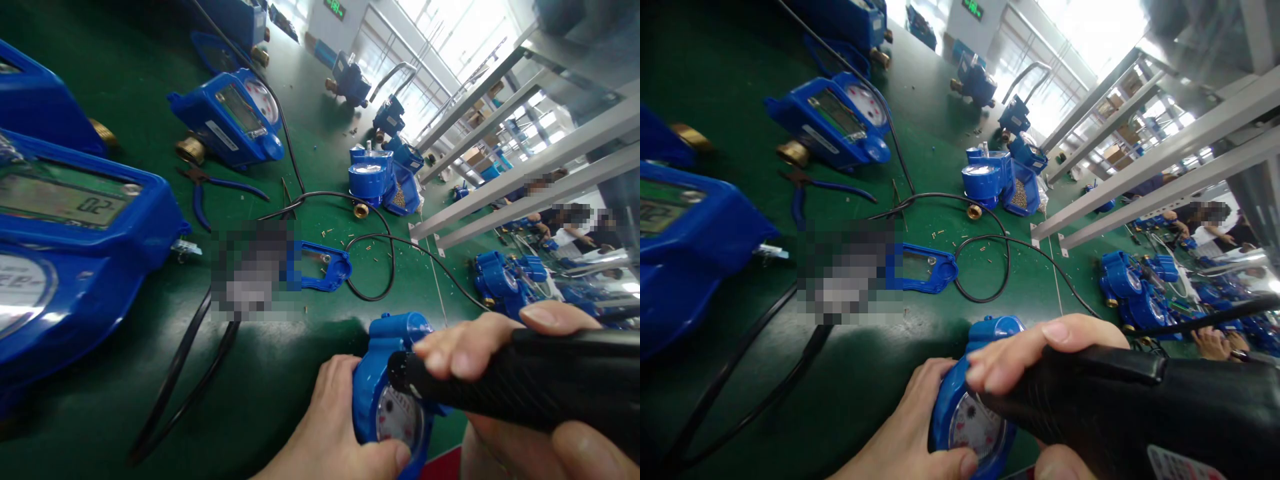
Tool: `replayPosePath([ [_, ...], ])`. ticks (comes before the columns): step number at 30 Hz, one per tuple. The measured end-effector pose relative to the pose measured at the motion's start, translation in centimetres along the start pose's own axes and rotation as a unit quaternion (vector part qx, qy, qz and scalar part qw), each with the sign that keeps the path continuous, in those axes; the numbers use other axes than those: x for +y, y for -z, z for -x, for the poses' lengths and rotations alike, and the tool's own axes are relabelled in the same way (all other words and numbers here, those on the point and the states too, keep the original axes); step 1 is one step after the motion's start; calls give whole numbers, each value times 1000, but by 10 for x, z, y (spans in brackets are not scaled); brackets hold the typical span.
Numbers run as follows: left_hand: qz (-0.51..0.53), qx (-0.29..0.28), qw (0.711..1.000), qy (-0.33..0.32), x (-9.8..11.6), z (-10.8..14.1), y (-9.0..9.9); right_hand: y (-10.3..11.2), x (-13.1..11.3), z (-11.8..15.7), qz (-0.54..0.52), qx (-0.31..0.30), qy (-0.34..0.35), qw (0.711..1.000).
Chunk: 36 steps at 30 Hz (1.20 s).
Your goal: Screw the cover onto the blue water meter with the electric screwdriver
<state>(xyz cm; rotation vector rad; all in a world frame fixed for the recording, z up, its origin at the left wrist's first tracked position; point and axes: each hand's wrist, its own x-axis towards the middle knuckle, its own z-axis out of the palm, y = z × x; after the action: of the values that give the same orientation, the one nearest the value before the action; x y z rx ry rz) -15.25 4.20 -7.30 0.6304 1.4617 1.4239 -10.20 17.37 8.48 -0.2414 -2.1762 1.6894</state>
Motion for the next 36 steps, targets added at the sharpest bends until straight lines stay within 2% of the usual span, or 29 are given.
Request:
replayPosePath([
  [4, -4, 1, 1000, -30, -8, -2, -2, -12, 7, 7, 12, 34, 9, 999],
  [7, -14, 0, 999, -30, -9, -2, -2, -20, 8, 14, 17, 90, 27, 995],
  [11, -20, 0, 1000, -21, -3, -2, -2, -25, 12, 15, 2, 109, 30, 994],
  [16, -20, -8, 1000, -13, 8, -1, -1, -29, 27, 9, -78, 155, 91, 981],
  [19, -23, -6, 1000, -6, 12, 0, -1, -31, 29, 9, -76, 178, 97, 976],
  [28, -21, -3, 1000, -19, 6, 0, -2, -30, 16, 9, 0, 130, 66, 989],
  [31, -30, -5, 999, -17, 6, 0, -1, -26, 13, 11, -9, 145, 41, 989],
  [36, -31, -7, 999, -3, 10, -2, 0, -23, 22, 21, 7, 158, 56, 986],
])
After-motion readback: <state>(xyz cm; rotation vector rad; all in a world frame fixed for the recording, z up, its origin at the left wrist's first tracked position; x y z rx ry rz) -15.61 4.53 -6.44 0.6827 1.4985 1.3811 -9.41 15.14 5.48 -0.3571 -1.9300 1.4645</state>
